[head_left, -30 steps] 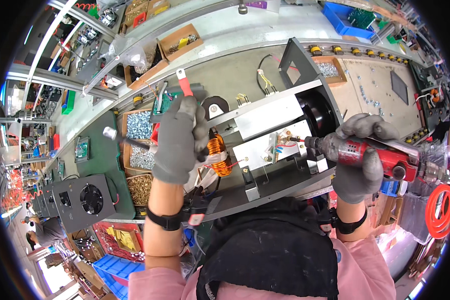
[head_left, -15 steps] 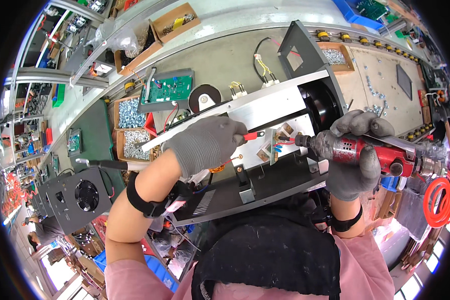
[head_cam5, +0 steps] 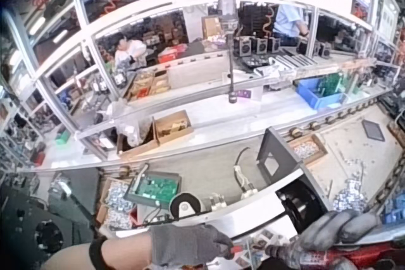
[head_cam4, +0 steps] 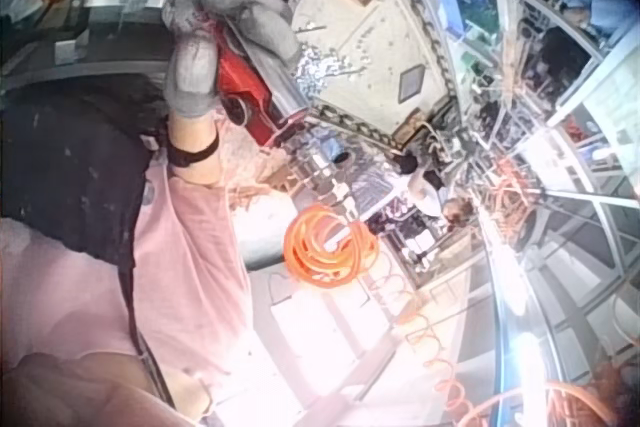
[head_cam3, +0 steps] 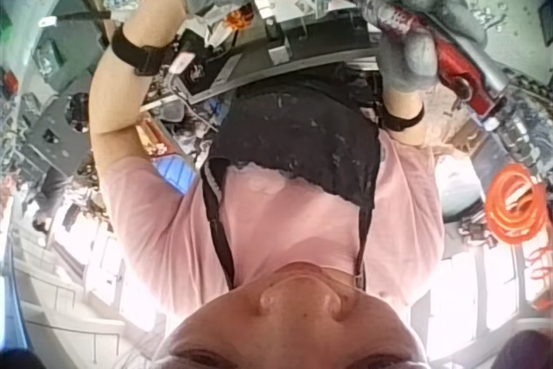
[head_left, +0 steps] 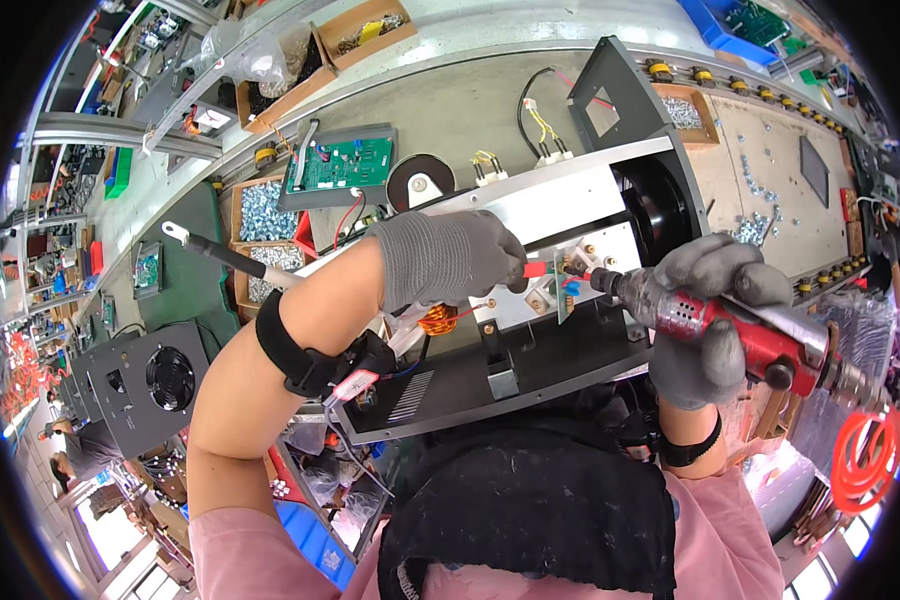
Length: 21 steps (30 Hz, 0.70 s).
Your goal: Assembling electronic inverter units on an assembly line using a power screwdriver and various electronic components.
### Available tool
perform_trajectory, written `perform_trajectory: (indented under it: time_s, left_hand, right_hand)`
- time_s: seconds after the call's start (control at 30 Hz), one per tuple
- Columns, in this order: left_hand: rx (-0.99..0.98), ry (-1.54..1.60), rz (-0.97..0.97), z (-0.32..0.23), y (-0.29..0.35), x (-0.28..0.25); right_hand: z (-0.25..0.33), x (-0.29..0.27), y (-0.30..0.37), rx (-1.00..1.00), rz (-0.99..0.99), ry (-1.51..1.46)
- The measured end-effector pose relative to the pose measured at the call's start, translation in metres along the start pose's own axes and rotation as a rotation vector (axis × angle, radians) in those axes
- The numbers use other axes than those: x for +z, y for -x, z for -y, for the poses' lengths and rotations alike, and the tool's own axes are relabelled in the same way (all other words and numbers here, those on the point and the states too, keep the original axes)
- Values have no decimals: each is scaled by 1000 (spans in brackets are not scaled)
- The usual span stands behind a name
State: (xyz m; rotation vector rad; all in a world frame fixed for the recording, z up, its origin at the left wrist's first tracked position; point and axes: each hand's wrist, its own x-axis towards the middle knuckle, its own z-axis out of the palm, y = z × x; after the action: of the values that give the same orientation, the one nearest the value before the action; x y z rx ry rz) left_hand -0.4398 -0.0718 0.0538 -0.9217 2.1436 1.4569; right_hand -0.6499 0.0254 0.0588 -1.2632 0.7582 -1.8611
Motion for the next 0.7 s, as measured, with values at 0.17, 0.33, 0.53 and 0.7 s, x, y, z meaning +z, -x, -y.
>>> perform_trajectory:
  time_s: [0.17,0.33,0.53,0.7]
  left_hand:
    - [-9,161,90,-1,-3,-4]
    - [270,-261,-19,6,-18,0]
    - [23,-409,-16,-15,-22,7]
    - [97,-504,-389,-26,-16,15]
  right_hand:
    - [13,4,-4,-33,169,90]
    - [16,8,-6,14,223,206]
    - [11,18,-3,-46,190,310]
    - [11,26,5,53,87,372]
